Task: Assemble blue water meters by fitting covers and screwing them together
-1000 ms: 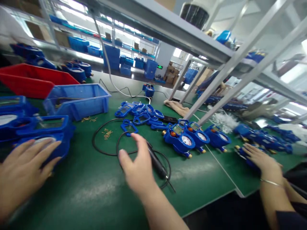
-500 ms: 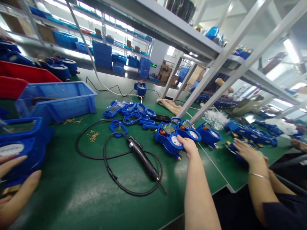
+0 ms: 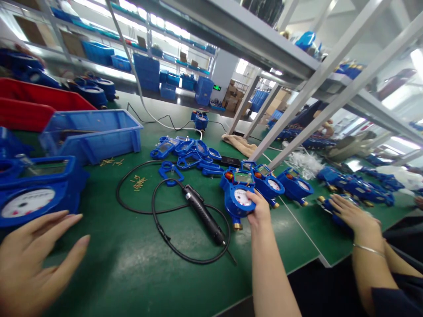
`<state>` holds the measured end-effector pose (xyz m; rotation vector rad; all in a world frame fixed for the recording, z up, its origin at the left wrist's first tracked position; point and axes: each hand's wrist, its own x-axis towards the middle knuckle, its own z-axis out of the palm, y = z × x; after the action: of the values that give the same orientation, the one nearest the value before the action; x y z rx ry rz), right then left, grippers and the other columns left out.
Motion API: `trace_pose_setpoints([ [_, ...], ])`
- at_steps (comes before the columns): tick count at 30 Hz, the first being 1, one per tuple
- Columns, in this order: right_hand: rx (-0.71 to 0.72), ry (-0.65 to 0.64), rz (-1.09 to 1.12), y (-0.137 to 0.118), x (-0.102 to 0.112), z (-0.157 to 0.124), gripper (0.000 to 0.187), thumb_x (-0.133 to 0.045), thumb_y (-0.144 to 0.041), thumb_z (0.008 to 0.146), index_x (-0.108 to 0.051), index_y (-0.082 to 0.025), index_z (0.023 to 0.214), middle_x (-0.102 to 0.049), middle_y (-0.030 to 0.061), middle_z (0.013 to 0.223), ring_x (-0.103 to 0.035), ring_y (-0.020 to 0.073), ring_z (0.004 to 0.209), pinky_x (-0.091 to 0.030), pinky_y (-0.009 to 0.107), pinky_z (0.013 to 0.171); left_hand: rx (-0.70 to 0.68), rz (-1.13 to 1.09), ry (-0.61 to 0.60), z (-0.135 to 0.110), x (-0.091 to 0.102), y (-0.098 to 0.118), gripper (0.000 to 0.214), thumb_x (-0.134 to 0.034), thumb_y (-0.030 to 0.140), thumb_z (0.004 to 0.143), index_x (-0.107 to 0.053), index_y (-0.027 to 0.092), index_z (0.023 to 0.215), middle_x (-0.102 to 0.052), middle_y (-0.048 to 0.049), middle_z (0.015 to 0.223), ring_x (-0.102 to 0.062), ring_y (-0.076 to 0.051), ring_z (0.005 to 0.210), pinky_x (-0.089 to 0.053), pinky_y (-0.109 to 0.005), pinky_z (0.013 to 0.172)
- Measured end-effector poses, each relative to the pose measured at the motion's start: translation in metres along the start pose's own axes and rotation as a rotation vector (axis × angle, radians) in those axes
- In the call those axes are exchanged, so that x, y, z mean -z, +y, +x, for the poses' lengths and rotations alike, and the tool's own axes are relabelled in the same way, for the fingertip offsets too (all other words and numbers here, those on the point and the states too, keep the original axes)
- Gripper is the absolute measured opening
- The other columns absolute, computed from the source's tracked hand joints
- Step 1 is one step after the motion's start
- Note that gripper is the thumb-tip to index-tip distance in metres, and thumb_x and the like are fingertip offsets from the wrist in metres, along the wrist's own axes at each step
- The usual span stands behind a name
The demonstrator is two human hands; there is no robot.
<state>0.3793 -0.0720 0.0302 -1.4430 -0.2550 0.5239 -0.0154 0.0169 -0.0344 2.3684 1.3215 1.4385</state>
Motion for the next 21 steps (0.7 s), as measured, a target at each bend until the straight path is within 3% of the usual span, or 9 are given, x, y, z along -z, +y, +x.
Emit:
trace_pose_setpoints([
  [2,-0.005,0.011,0.037,-0.011,0.001,-0.018,0.025,-0.059,-0.025,0.083,-0.056,-0.013,0.104,-0.061,0.0040,0.092,-0.060,0.0132,0.072,-0.052,0.028,0.064,-0.028,0.058,-0.040,0.006,0.007,0.007,0.040,-0.063,0.026,0.075,-0.054,0.023,0.114,-0.053,-0.0082,0.112,-0.057,-0.027,0.099,-0.046,-0.042,0.091],
  [4,-0.016,-0.014,0.067,-0.019,-0.004,-0.044,0.033,-0.068,-0.020,0.067,-0.058,-0.014,0.097,-0.063,0.0017,0.080,-0.060,0.0121,0.060,-0.051,0.024,0.055,-0.020,0.057,-0.116,0.011,0.011,0.013,0.036,-0.058,0.027,0.079,-0.051,0.020,0.113,-0.053,-0.0094,0.111,-0.056,-0.027,0.102,-0.046,-0.042,0.091],
  [6,-0.062,-0.082,0.075,-0.019,-0.015,-0.077,0.047,-0.075,-0.018,0.052,-0.058,-0.015,0.095,-0.065,0.0026,0.075,-0.061,0.0148,0.056,-0.051,0.024,0.050,0.011,-0.004,-0.182,0.015,0.013,0.019,0.036,-0.054,0.029,0.081,-0.048,0.021,0.116,-0.051,-0.0091,0.115,-0.054,-0.027,0.105,-0.046,-0.042,0.091],
  [8,-0.167,-0.212,0.075,-0.009,-0.033,-0.112,0.060,-0.078,-0.018,0.046,-0.056,-0.016,0.102,-0.068,0.0058,0.079,-0.063,0.0176,0.057,-0.051,0.026,0.050,0.051,-0.114,-0.232,0.015,0.012,0.024,0.038,-0.050,0.034,0.084,-0.044,0.024,0.120,-0.048,-0.0086,0.121,-0.051,-0.027,0.111,-0.045,-0.043,0.093],
  [11,-0.322,-0.435,0.135,0.022,-0.066,-0.157,0.065,-0.077,-0.021,0.052,-0.050,-0.015,0.111,-0.069,0.0081,0.088,-0.065,0.0194,0.064,-0.051,0.028,0.056,0.085,-0.311,-0.305,0.013,0.011,0.029,0.048,-0.043,0.050,0.085,-0.040,0.027,0.126,-0.042,-0.0085,0.133,-0.043,-0.028,0.122,-0.040,-0.044,0.098],
  [13,-0.365,-0.505,0.191,0.044,-0.087,-0.178,0.065,-0.075,-0.022,0.055,-0.048,-0.014,0.114,-0.068,0.0087,0.091,-0.066,0.0217,0.072,-0.052,0.029,0.062,0.069,-0.394,-0.348,0.011,0.012,0.028,0.055,-0.041,0.058,0.083,-0.038,0.027,0.129,-0.036,-0.0088,0.138,-0.038,-0.029,0.127,-0.038,-0.044,0.101],
  [18,-0.402,-0.538,0.252,0.080,-0.129,-0.211,0.064,-0.072,-0.021,0.059,-0.043,-0.016,0.116,-0.067,0.0064,0.091,-0.065,0.0240,0.081,-0.051,0.033,0.071,0.086,-0.344,-0.411,0.009,0.016,0.015,0.046,-0.052,0.048,0.081,-0.048,0.027,0.121,-0.026,-0.0087,0.143,-0.034,-0.031,0.129,-0.036,-0.047,0.102],
  [21,-0.421,-0.515,0.224,0.090,-0.142,-0.223,0.066,-0.072,-0.023,0.062,-0.038,-0.020,0.118,-0.066,0.0056,0.096,-0.064,0.0240,0.088,-0.050,0.036,0.079,0.146,-0.285,-0.433,0.012,0.018,0.007,0.040,-0.053,0.039,0.081,-0.051,0.025,0.118,-0.026,-0.0089,0.143,-0.034,-0.031,0.128,-0.035,-0.049,0.102],
])
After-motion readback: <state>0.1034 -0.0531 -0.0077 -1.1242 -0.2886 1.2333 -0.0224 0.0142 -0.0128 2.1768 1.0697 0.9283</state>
